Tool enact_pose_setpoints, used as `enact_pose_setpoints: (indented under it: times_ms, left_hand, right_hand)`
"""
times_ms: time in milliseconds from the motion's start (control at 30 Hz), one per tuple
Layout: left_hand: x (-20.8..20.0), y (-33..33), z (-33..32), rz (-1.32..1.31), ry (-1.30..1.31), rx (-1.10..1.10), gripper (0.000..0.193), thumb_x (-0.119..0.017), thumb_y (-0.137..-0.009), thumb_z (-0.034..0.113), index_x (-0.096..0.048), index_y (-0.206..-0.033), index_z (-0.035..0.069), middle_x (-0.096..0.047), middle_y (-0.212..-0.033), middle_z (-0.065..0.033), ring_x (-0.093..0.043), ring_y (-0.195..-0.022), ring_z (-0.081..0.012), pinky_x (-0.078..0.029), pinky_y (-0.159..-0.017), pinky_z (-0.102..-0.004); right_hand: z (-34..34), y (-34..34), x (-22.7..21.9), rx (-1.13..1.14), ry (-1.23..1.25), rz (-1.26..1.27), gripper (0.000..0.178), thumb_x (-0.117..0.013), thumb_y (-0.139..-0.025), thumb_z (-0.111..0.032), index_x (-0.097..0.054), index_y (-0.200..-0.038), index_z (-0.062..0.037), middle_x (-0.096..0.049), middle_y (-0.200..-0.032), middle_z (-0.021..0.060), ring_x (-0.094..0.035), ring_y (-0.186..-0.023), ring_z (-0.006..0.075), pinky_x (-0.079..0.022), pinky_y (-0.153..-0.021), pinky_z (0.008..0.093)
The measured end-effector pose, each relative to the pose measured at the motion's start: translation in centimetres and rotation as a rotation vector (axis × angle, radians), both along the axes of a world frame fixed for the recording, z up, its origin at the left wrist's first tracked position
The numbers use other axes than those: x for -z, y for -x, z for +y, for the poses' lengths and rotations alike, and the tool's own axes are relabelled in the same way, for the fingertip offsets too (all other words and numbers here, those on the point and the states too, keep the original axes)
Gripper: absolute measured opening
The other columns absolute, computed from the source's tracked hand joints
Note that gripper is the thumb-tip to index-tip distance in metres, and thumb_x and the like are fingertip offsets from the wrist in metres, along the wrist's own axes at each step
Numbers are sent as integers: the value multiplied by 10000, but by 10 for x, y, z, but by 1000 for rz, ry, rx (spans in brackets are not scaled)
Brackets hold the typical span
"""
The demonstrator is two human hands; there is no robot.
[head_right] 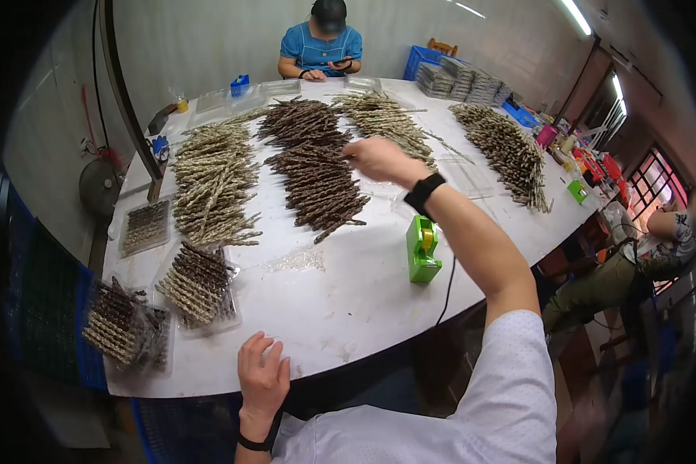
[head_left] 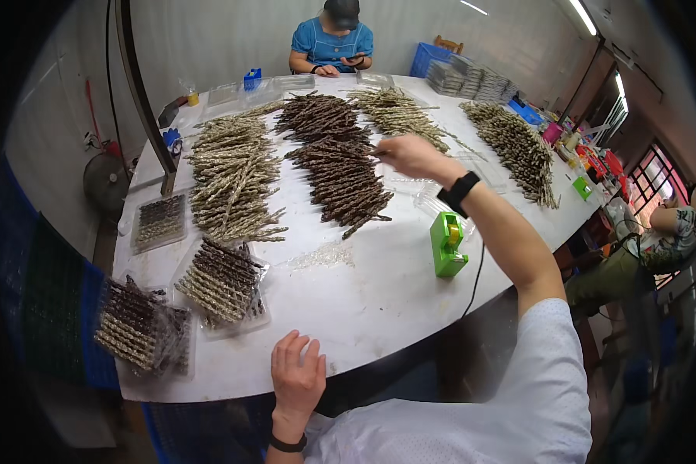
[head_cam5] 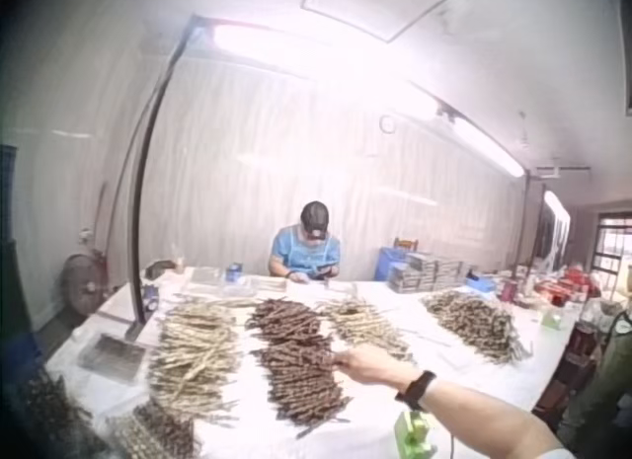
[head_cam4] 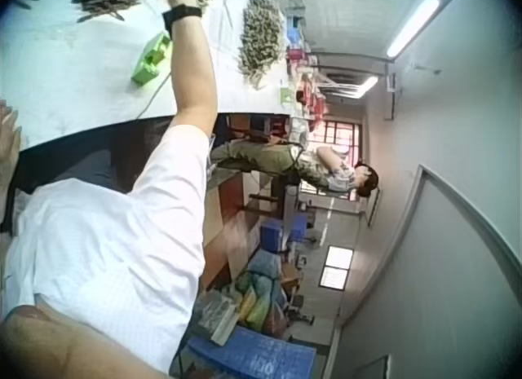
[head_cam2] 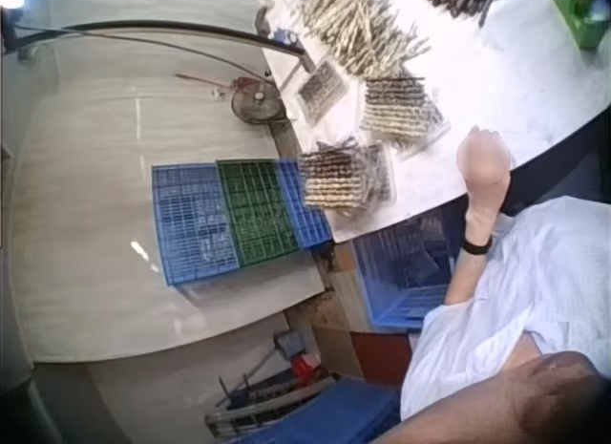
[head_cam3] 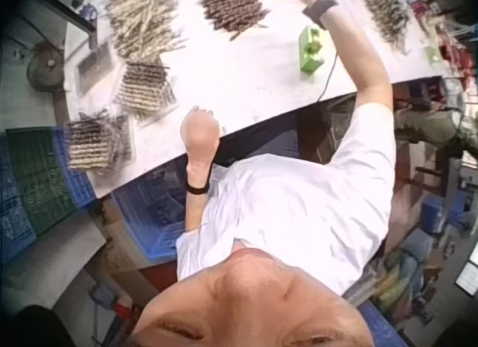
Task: The person sorts and packs roasted snack sticks into clear plastic trays. They pick up handfuls of sticks from a large pile on the table, arrange them neatly into the tray compartments, and then move the filled tray aside. The process is repeated continuously with different batches of sticks.
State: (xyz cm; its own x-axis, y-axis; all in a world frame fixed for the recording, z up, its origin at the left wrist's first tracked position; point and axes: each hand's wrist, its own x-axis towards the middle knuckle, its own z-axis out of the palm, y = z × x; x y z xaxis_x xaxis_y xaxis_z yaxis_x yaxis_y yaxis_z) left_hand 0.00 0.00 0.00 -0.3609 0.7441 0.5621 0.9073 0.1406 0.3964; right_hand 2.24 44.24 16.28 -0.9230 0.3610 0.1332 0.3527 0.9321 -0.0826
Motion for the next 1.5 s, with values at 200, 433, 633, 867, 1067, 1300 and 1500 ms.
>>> enact_pose_setpoints:
  times_ms: [200,433,633,867,1067,1300,1500]
  left_hand:
    - [9,-11,14,25,50,15,275,-761,-760,117,-682,-1006,24,-619,-1096,-130,-604,-1119,-339,-499,-954,-480]
    - [7,-10,17,25,53,-22,318,-783,-703,137,-686,-982,19,-636,-1059,-126,-616,-1095,-344,-502,-923,-478]
    - [4,-10,17,-10,36,-4,296,-774,-746,161,-677,-993,29,-637,-1055,-115,-613,-1095,-317,-504,-932,-461]
    - [-2,-11,13,73,-85,-65,362,-779,-751,158,-683,-1086,59,-651,-1114,-113,-588,-1179,-316,-474,-1007,-475]
    - [-15,-16,14,234,-76,38,304,-730,-822,175,-683,-1109,89,-681,-1088,-79,-634,-1133,-277,-474,-1021,-482]
    - [-1,0,-4,79,99,103,347,-753,-784,329,-679,-987,58,-681,-1015,-58,-667,-1001,-226,-523,-873,-381]
    - [-7,9,-4,27,107,187,528,-758,-737,504,-668,-1003,57,-655,-1070,-73,-622,-1067,-247,-486,-914,-386]
  right_hand:
    - [98,-43,8,148,-36,-5,248,-674,-848,-245,-702,-1003,-54,-721,-925,175,-685,-874,377,-540,-810,464]
    - [108,-33,75,135,-139,-410,313,-798,-727,-269,-736,-976,-89,-730,-948,133,-698,-935,350,-571,-782,471]
    - [115,-46,69,245,-357,-254,163,-608,-822,-71,-731,-929,-80,-728,-945,160,-706,-926,365,-579,-785,477]
    - [-12,-66,-10,-321,-328,40,143,-634,-802,-26,-686,-901,-114,-646,-882,79,-669,-821,298,-563,-705,424]
    - [-169,-86,33,-975,-22,-330,256,-625,-845,-79,-656,-1096,-115,-615,-1068,61,-640,-1022,237,-592,-773,339]
    - [-151,-14,40,-708,621,-443,302,-736,-891,-146,-645,-1157,-35,-676,-1029,174,-668,-955,366,-543,-840,426]
    - [-80,39,48,-526,213,-193,160,-675,-926,-176,-648,-956,-20,-644,-887,169,-637,-860,375,-520,-759,461]
